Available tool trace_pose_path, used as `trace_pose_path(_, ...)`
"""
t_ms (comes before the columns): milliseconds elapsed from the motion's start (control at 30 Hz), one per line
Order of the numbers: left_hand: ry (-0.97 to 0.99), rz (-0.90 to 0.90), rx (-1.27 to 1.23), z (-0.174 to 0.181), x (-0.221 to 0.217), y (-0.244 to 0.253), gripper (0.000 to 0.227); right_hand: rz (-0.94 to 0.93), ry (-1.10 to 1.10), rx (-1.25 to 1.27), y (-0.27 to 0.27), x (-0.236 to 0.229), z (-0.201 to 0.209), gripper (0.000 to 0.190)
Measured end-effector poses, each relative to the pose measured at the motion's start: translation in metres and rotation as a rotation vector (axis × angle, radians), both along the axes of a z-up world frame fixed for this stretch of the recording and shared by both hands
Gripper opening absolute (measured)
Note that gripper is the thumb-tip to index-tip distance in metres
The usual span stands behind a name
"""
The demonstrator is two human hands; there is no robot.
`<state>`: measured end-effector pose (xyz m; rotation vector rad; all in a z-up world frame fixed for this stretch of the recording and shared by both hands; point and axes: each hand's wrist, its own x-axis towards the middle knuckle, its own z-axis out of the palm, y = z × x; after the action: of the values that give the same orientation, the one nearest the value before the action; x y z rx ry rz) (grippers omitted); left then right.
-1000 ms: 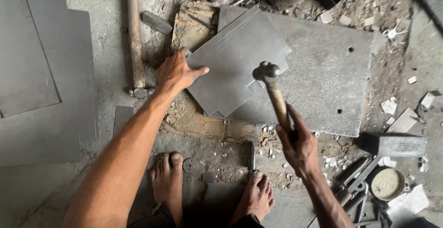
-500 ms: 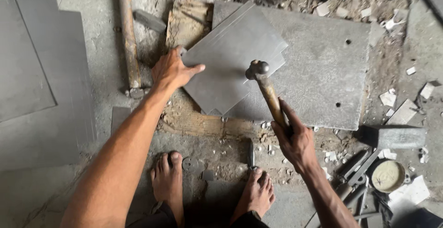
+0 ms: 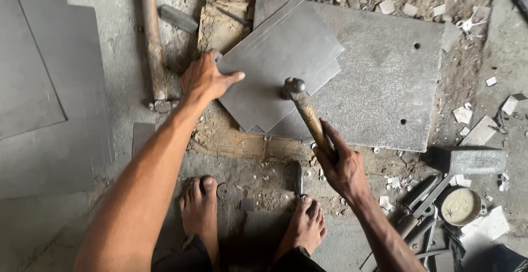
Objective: The person hammers a rectangular metal sheet on a workbench using a hammer and a metal punch. They repeatedly position the punch on the sheet and strike it to create indentations or holes, adjusting the sheet's position as needed.
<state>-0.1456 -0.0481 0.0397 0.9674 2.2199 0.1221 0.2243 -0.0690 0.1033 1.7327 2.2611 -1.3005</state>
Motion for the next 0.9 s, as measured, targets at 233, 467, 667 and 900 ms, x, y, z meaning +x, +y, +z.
trace_pose_path(233,-0.006,-0.026,0.274,-0.021,-0.005,0.005,0.094,-0.016,-0.005,0.077,0.022,-0.007,0.005,0.06)
trace_pose_path(467,0.019,-0.027,0.003,-0.006,-0.004,-0.003,0.09,-0.387,0.075,-0.208,0.011,0.014,0.018,0.065)
trace_pose_path(667,0.091,-0.104,-0.065,0.021,0.034,-0.008,0.083,-0.769,0.184,-0.323,-0.034,0.086,0.006,0.06)
trace_pose_path(900,0.434,-0.321,0.178,0.008,0.056,-0.013,0.085,-0.691,-0.219,-0.179,-0.07,0.135,-0.017,0.052)
